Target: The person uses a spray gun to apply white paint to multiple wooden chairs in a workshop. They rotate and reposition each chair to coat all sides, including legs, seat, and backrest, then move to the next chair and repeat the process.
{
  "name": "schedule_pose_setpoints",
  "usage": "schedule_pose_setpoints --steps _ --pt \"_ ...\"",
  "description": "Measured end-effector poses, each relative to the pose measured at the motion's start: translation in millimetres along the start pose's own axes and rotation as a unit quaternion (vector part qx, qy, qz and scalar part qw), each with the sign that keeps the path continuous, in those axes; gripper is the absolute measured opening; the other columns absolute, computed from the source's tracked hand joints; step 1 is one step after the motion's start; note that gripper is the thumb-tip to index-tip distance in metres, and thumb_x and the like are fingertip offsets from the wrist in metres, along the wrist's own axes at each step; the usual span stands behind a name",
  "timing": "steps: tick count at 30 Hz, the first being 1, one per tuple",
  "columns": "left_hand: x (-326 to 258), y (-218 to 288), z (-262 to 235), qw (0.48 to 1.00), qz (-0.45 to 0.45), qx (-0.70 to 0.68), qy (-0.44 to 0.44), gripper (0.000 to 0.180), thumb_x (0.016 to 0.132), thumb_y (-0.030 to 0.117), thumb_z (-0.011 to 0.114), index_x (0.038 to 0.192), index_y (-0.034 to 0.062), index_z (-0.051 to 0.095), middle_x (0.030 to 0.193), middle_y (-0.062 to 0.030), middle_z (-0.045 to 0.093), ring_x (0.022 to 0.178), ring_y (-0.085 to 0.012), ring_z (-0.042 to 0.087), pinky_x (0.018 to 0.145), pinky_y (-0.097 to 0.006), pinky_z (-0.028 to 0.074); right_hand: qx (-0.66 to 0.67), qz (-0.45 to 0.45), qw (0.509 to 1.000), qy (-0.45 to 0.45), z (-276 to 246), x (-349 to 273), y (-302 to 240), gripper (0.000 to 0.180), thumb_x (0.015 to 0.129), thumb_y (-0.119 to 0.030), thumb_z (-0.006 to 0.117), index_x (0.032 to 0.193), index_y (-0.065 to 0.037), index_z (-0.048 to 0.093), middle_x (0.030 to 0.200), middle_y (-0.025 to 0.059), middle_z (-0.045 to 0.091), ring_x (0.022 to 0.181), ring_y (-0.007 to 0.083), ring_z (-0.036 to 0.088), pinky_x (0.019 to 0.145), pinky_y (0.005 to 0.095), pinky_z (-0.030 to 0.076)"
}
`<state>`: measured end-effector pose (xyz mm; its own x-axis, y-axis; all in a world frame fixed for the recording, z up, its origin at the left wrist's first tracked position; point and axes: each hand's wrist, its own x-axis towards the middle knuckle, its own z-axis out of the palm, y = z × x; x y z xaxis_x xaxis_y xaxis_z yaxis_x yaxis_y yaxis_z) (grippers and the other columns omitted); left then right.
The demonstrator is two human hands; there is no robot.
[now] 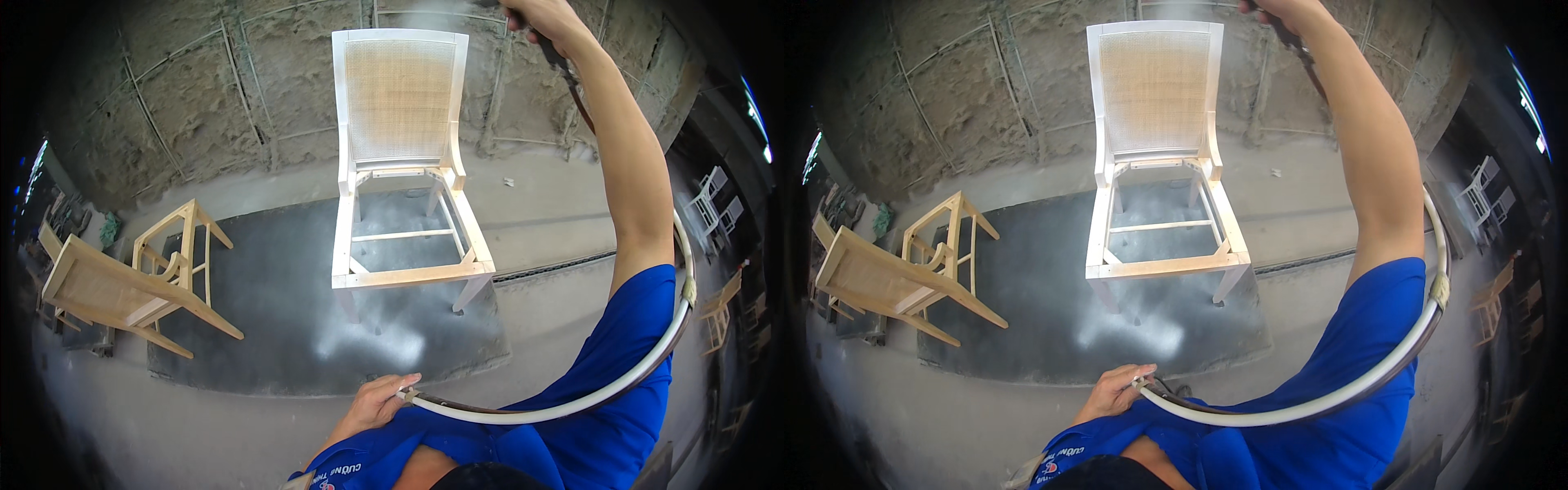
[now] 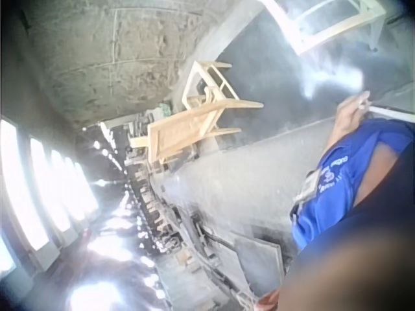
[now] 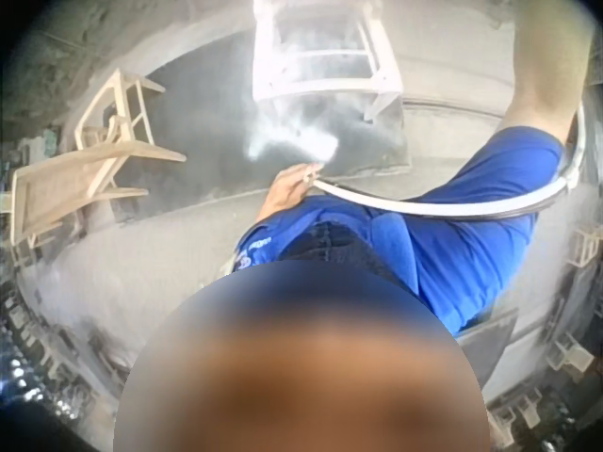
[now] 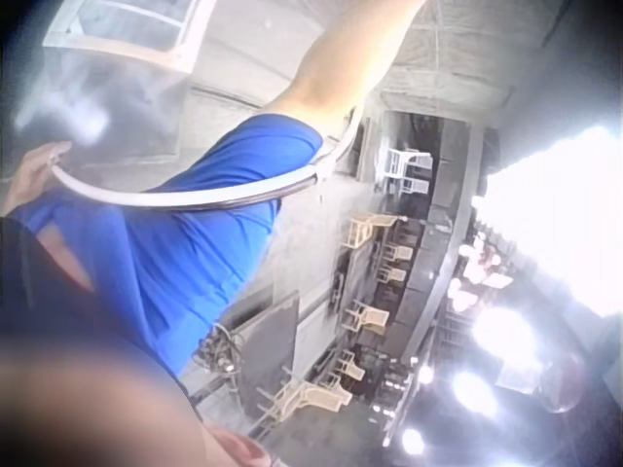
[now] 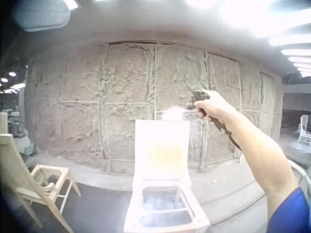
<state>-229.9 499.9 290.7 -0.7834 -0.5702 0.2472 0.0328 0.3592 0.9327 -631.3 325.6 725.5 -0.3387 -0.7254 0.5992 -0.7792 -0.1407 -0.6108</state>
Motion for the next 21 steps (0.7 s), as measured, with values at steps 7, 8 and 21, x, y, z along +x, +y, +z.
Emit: schedule_pose_setpoints --steps 7,8,21 --pt "-20.1 -4.6 -3.9 1.0 0.0 -0.02 0.022 0.051 0.085 0.0 0.074 0.136 0.0078 0.065 0.115 -0.0149 0.074 0.099 -0.0323 0.071 0.086 -0.038 0.056 -0.179 -0.41 0.894 -0.031 93.7 21.6 -49.7 0.036 0.091 -0.014 0.06 0.126 -0.015 0.071 0.099 0.0188 0.075 0.087 0.0356 0.073 0.078 0.0431 0.057" --pt "-24.6 -6.9 -6.3 1.0 0.002 -0.019 0.024 0.052 0.085 0.0 0.074 0.136 0.0083 0.066 0.116 -0.0149 0.074 0.099 -0.0322 0.071 0.086 -0.037 0.056 -0.198 -0.375 0.9 -0.097 108.3 27.7 -48.2 0.037 0.091 -0.014 0.059 0.126 -0.015 0.071 0.103 0.0203 0.074 0.092 0.0389 0.072 0.082 0.0445 0.056" --pt "-77.8 -23.3 -47.7 0.999 -0.014 -0.021 0.044 0.048 0.087 0.006 0.075 0.134 0.0098 0.067 0.117 -0.0136 0.074 0.105 -0.0319 0.071 0.091 -0.039 0.055 -0.214 -0.231 0.847 -0.428 233.9 -95.3 28.0 0.043 0.092 -0.013 0.064 0.134 -0.02 0.069 0.109 0.0131 0.078 0.097 0.0299 0.074 0.095 0.0404 0.056"
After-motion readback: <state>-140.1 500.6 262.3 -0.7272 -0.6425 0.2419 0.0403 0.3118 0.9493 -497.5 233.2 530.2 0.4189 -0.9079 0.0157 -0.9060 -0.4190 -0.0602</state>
